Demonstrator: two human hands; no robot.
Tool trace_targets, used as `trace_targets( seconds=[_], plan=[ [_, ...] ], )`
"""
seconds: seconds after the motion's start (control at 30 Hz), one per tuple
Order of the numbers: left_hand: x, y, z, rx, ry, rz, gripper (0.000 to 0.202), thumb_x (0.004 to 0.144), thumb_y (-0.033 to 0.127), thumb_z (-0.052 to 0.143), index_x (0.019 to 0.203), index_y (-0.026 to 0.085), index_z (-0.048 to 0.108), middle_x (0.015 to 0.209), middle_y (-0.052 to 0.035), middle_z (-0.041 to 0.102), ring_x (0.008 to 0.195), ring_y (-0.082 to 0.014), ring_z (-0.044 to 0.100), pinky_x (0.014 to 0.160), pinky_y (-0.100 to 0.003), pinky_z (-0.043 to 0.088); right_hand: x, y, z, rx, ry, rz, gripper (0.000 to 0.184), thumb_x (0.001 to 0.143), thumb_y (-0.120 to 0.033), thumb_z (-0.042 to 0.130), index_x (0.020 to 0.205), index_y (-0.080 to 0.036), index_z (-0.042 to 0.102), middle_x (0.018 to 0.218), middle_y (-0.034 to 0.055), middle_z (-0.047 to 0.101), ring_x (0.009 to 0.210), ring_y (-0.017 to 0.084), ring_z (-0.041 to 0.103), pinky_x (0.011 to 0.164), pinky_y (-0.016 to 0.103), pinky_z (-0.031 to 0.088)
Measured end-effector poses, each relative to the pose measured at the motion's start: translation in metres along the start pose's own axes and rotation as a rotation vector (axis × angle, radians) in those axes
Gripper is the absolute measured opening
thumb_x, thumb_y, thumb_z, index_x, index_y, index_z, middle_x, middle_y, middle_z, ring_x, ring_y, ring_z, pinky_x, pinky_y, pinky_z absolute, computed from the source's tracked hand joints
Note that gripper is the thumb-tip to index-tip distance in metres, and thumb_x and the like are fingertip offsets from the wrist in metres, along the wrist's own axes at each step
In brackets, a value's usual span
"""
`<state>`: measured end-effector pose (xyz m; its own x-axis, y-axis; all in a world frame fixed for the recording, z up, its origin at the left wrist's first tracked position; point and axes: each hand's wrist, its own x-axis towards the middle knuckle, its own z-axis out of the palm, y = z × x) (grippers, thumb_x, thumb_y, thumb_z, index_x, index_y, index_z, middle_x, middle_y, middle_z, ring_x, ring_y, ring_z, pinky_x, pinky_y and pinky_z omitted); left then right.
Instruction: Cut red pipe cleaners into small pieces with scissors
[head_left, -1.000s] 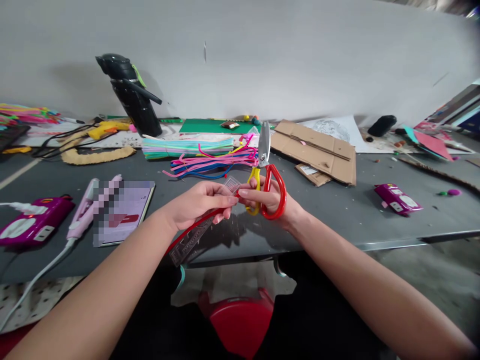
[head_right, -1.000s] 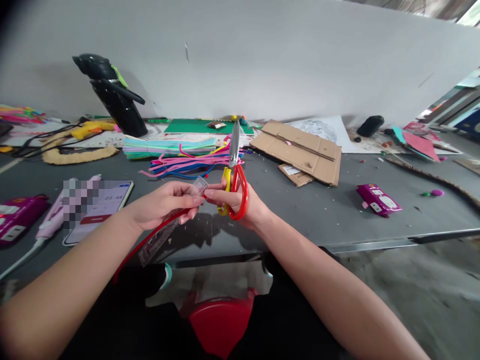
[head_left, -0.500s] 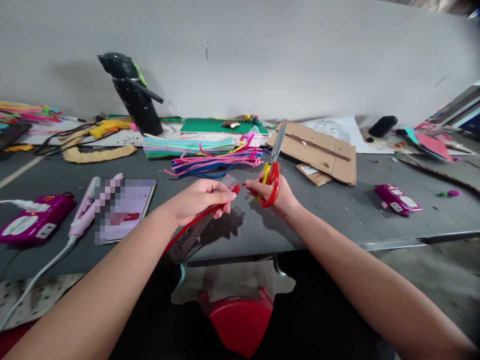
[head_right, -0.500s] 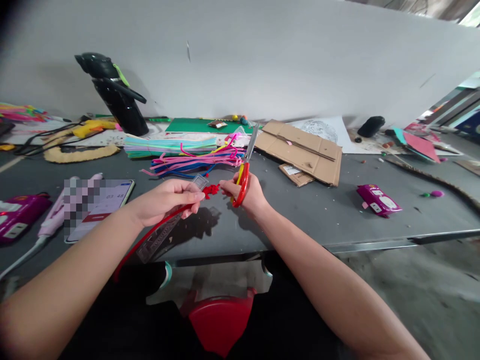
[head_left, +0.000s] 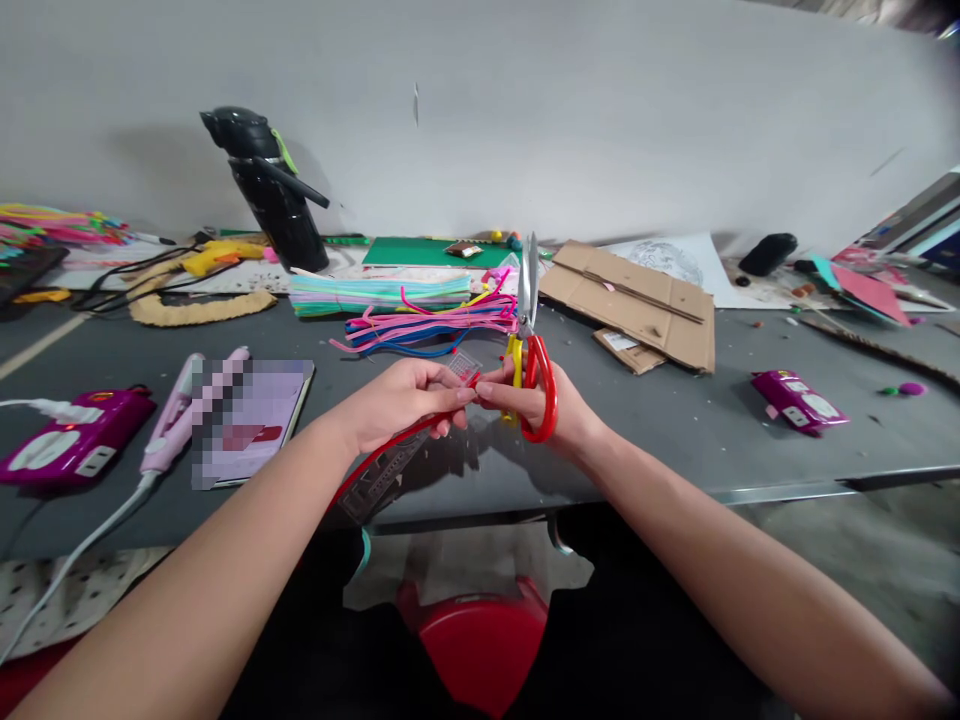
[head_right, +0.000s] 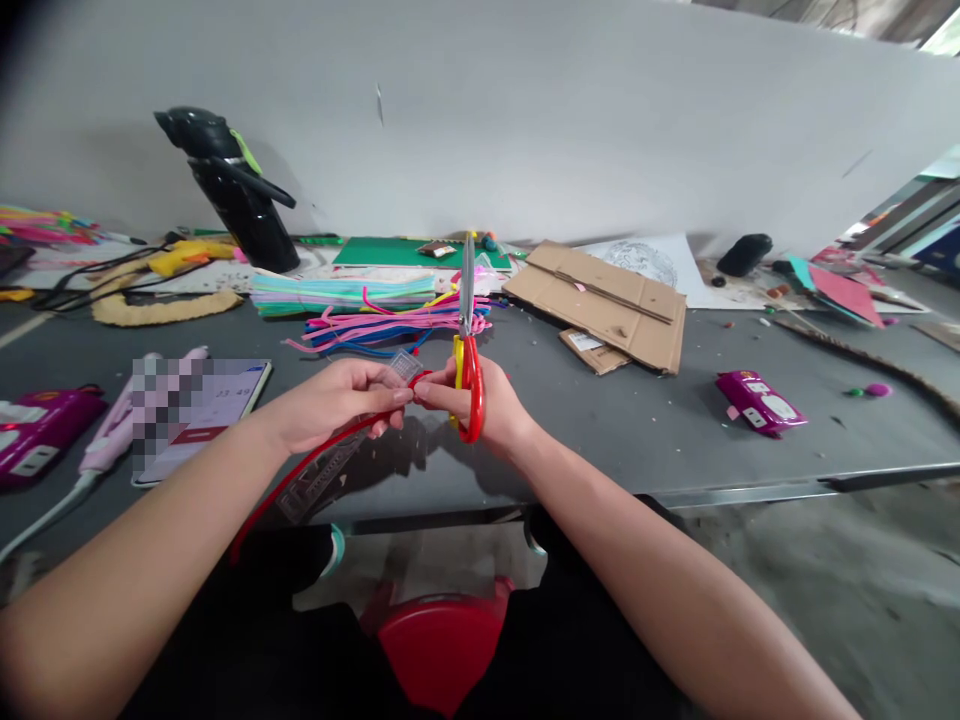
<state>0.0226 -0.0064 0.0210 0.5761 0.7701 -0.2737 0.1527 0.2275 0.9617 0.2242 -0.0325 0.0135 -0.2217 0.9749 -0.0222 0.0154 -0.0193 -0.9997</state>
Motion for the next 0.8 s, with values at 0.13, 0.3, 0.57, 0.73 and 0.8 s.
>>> trace_targets(
  seconds=[0.13,0.3,0.57,0.73,0.8],
  plan=[
    [0.0001,-0.0011,0.0013,0.013,-0.031,-0.011,0.031,0.08,0.04,0.072,0.089,0.012,0.062,0.073,-0.0053,0.068,0.057,-0.0091,0.057,0.053,-0.021,0.046,-0.0006,-0.004,0.0036,-0.006,0.033,-0.001,0.028,0.069,-0.036,0.079,0.078,-0.017,0.061,0.073,0.0028,0.067,0.066,0.016,0.058,0.054,0.028,0.044],
    [0.0009,-0.002,0.0028,0.009,-0.022,-0.021,0.031,0.078,0.039,0.073,0.089,0.012,0.062,0.074,-0.0059,0.069,0.057,-0.0094,0.057,0.054,-0.022,0.046,-0.0005,-0.0064,0.0063,-0.069,0.105,0.006,0.026,0.069,-0.035,0.076,0.075,-0.018,0.058,0.07,0.002,0.067,0.061,0.016,0.056,0.051,0.028,0.041],
    [-0.0018,0.0005,0.004,-0.018,-0.016,-0.061,0.025,0.08,0.034,0.071,0.089,0.012,0.061,0.076,-0.0066,0.069,0.06,-0.0111,0.06,0.059,-0.025,0.049,0.0021,-0.006,0.006,-0.223,0.181,-0.08,0.021,0.072,-0.028,0.075,0.071,-0.018,0.057,0.069,0.0025,0.068,0.06,0.015,0.058,0.056,0.029,0.043],
    [-0.0021,0.0004,0.0053,0.01,-0.009,-0.062,0.024,0.081,0.033,0.07,0.087,0.012,0.06,0.074,-0.0068,0.069,0.059,-0.0111,0.059,0.058,-0.025,0.048,0.0031,-0.0095,0.005,-0.205,0.21,-0.086,0.023,0.072,-0.029,0.076,0.072,-0.019,0.055,0.068,0.0032,0.068,0.063,0.017,0.061,0.06,0.031,0.045],
    [-0.0013,-0.0003,0.0056,0.022,-0.011,-0.054,0.025,0.081,0.034,0.069,0.087,0.012,0.06,0.074,-0.007,0.069,0.058,-0.0112,0.059,0.056,-0.024,0.047,0.0039,-0.0084,0.0032,-0.183,0.214,-0.092,0.026,0.071,-0.032,0.077,0.073,-0.019,0.055,0.068,0.0034,0.068,0.065,0.018,0.063,0.063,0.032,0.047]
  ],
)
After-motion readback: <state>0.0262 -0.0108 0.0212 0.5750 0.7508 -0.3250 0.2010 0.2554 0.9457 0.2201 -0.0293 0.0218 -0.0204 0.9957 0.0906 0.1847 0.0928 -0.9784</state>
